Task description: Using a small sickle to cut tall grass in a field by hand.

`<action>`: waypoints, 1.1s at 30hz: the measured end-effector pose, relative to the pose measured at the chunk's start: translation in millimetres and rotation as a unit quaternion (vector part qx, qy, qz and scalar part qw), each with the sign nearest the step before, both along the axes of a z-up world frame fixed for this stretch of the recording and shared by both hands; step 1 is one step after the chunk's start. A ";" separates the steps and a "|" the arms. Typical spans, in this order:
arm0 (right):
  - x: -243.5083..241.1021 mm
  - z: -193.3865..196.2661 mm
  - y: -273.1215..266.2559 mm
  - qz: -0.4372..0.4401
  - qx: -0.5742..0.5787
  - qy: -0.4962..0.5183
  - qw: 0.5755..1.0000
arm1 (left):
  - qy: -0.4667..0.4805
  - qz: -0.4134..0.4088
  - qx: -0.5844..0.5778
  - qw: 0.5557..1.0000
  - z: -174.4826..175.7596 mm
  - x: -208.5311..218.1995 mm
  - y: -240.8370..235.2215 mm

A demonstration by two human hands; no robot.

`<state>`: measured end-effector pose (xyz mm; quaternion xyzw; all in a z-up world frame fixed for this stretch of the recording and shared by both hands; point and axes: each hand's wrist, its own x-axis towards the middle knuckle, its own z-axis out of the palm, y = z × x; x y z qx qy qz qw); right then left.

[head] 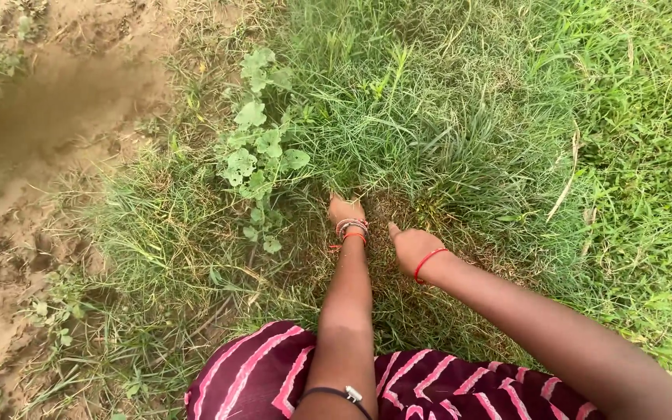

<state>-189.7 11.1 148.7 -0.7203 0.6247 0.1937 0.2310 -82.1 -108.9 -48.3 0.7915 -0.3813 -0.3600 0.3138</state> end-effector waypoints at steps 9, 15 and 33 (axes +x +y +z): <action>-28.9 53.7 66.3 0.004 0.073 0.019 0.997 | -0.081 -0.048 -0.002 0.996 38.9 26.2 11.1; -51.5 91.3 105.8 0.029 0.083 0.017 0.996 | 0.132 0.202 0.072 0.968 32.6 50.3 12.5; -90.2 57.3 56.0 -0.072 -0.028 -0.006 0.997 | 0.097 0.023 0.010 0.995 86.9 -7.4 41.2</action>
